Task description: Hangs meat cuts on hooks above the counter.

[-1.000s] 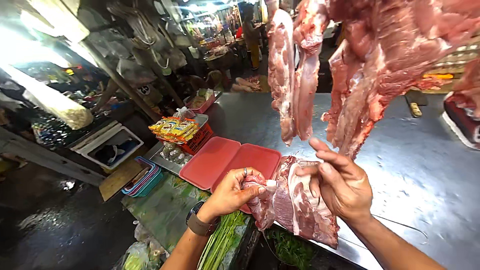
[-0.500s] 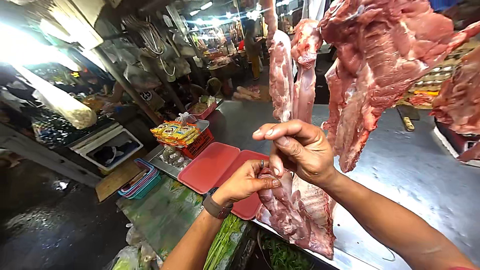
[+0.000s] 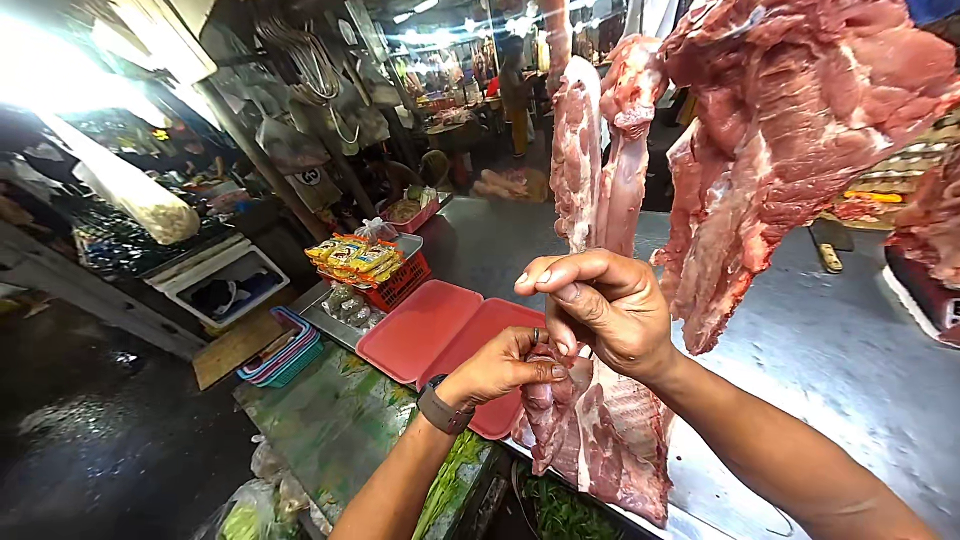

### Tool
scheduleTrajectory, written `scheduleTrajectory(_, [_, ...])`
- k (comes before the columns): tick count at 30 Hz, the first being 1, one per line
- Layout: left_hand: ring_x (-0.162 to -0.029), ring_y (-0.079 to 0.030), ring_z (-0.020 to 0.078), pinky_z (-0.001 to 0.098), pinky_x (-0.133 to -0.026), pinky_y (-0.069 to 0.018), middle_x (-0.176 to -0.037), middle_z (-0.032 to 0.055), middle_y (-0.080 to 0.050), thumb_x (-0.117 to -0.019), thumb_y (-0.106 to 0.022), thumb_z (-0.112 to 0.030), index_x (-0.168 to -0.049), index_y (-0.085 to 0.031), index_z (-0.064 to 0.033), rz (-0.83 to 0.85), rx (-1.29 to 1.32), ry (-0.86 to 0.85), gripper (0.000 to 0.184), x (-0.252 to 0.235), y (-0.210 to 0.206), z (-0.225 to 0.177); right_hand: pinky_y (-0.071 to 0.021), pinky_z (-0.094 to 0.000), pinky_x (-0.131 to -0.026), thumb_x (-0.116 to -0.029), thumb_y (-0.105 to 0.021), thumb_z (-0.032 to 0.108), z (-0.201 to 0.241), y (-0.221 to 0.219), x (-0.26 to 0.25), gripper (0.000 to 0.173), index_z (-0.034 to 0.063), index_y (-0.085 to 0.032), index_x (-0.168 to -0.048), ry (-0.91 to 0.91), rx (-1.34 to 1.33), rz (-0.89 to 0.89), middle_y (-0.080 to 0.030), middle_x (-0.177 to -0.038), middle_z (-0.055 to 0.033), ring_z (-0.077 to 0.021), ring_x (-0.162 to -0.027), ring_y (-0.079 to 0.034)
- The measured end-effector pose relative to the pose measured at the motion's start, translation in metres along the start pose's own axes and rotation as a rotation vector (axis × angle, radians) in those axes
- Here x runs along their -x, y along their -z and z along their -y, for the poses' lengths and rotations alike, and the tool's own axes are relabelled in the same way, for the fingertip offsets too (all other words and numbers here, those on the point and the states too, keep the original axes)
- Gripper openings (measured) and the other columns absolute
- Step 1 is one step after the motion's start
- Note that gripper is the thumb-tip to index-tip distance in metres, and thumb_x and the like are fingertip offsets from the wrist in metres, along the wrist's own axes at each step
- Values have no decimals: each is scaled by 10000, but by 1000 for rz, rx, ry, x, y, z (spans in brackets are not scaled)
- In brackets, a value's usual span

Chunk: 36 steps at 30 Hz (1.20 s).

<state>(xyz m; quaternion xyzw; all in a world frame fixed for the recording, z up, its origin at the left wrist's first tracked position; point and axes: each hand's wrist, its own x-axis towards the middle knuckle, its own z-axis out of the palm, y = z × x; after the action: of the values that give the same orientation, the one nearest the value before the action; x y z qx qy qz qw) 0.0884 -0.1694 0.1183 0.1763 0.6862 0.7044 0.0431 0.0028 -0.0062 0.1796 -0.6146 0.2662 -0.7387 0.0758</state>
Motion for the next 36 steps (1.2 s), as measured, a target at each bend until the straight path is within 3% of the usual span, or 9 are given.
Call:
scheduleTrajectory(4, [-900,-684,19,238,-836,-578,-979,-70,-734,-942,-644,12,-1073,-698,-129,-13,33,-10,200,4,3,10,-505,-184,-499,-1043,-538,15,-6,-12,-1,179,-12,-699,-1115,-16,2,-73,-715,-1099,-141,-33,-570,-566])
scheduleTrajectory(13, [-1001,-667,66,280,-890,-569,-1138,-14,-680,-965,-659,-27,-1243,-559,-113,-8,169,-223,308,6,3,53,-417,-155,-430,-1068,-496,43,-16,-22,-19,211,5,-682,-1162,-119,-81,-381,-711,-1090,-142,-18,-497,-478])
scheduleTrajectory(17, [-920,-682,83,277,-812,-590,-1097,6,-694,-991,-658,-83,-1258,-585,-101,-108,149,-318,278,-12,22,28,-397,-148,-414,-1087,-438,87,-18,-5,-65,249,42,-646,-1217,-141,-62,-367,-719,-1095,-115,-15,-471,-463])
scheduleTrajectory(20, [-938,-694,126,320,-844,-597,-1106,55,-703,-978,-664,-117,-1281,-577,-75,-245,179,-382,318,-43,35,-8,-446,-199,-435,-1084,-394,103,-10,7,-132,299,-7,-615,-1252,-221,62,-259,-757,-1021,-114,-61,-502,-553])
scheduleTrajectory(24, [-1069,-677,198,376,-937,-577,-1259,126,-653,-883,-774,-255,-1505,-390,-141,-309,200,-403,741,-85,65,-23,-610,-298,-587,-1098,-420,118,8,12,-217,288,-22,-630,-1236,-289,328,-172,-772,-974,-121,-165,-670,-723])
scheduleTrajectory(26, [-1029,-697,249,399,-912,-595,-1207,181,-673,-908,-739,-146,-1482,-401,-32,-408,154,-363,677,-104,73,-16,-631,-317,-640,-1082,-468,102,15,18,-251,244,-11,-637,-1218,-335,466,-167,-769,-982,-114,-184,-723,-744])
scheduleTrajectory(28, [-901,-727,244,394,-827,-623,-1049,188,-720,-961,-701,-99,-1327,-533,47,-573,170,-335,429,-125,80,-13,-637,-318,-665,-1029,-571,74,20,28,-282,184,-2,-658,-1172,-392,639,-172,-774,-964,-103,-184,-745,-753])
scheduleTrajectory(31, [-800,-715,189,358,-745,-623,-961,135,-729,-940,-741,-113,-1235,-616,15,-717,193,-342,345,-155,100,-22,-634,-336,-706,-940,-656,94,16,52,-323,167,42,-719,-1085,-433,954,-193,-781,-932,-59,-166,-778,-758])
scheduleTrajectory(36, [-805,-706,158,348,-738,-611,-1005,93,-728,-930,-772,-265,-1274,-620,-72,-714,63,-333,423,-188,133,-49,-644,-342,-728,-904,-686,93,5,71,-364,147,92,-742,-1040,-350,1210,-274,-771,-906,-25,-134,-769,-752])
